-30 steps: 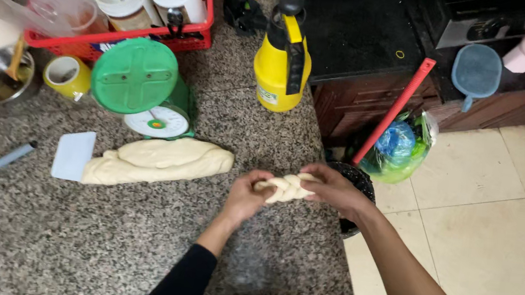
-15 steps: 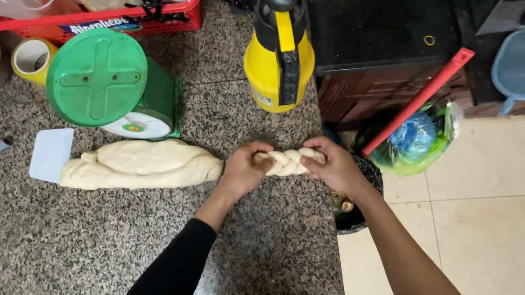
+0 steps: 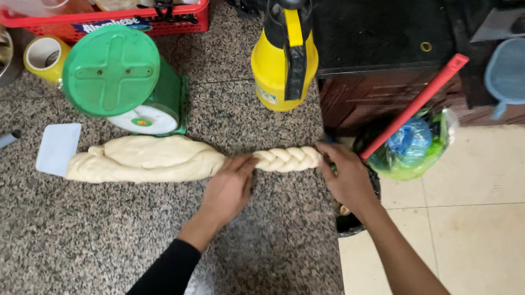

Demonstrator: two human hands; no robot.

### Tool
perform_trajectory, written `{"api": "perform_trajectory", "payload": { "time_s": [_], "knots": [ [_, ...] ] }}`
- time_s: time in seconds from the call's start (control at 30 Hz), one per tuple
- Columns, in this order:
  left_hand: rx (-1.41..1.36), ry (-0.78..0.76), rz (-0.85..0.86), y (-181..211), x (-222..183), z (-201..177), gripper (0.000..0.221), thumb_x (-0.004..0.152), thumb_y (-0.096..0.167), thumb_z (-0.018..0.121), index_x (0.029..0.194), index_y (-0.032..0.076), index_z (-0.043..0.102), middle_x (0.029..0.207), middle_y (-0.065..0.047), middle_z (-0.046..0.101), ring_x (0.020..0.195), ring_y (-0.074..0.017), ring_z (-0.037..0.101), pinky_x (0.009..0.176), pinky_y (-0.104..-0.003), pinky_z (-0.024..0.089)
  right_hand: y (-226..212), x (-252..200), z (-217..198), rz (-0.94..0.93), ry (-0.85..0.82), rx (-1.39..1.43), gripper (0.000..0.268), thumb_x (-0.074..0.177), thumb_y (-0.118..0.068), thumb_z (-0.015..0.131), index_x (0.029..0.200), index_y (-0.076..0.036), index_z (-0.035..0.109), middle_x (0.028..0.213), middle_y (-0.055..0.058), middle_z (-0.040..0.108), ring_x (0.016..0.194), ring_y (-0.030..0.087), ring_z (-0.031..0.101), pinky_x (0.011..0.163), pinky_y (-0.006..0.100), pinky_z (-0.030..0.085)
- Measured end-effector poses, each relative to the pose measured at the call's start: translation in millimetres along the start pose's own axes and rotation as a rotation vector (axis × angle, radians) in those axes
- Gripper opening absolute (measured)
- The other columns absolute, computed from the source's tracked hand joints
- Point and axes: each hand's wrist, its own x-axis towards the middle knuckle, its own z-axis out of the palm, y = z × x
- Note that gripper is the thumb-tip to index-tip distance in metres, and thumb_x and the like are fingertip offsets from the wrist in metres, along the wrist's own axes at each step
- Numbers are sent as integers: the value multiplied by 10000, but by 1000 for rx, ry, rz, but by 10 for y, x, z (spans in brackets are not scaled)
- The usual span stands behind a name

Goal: The person rolls out portions of dough into strips by hand and then braids three of the strips together on a countertop.

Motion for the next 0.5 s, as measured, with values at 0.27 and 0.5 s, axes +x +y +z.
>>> {"api": "perform_trajectory", "payload": {
  "time_s": [0.27,0.5],
  "knots": [
    [-87,235,38,195,-656,-661,414,902,37,592,1313,20,642,1397,-183,609,1302,-388,559,1107,-444,449,-748,-218,-69,36,204,130,304,926,-174,688,1215,-82,706,1128,134,722,876,279,733,785,377,573],
    [-137,397,-92,85,-1623,-1347,367,966,157,620,1313,40,639,1418,-167,604,1291,-376,569,1051,-441,474,-2031,-352,1270,32,-254,745,345,1015,-268,602,1274,-50,672,1088,101,755,900,169,717,796,329,594]
  ]
}}
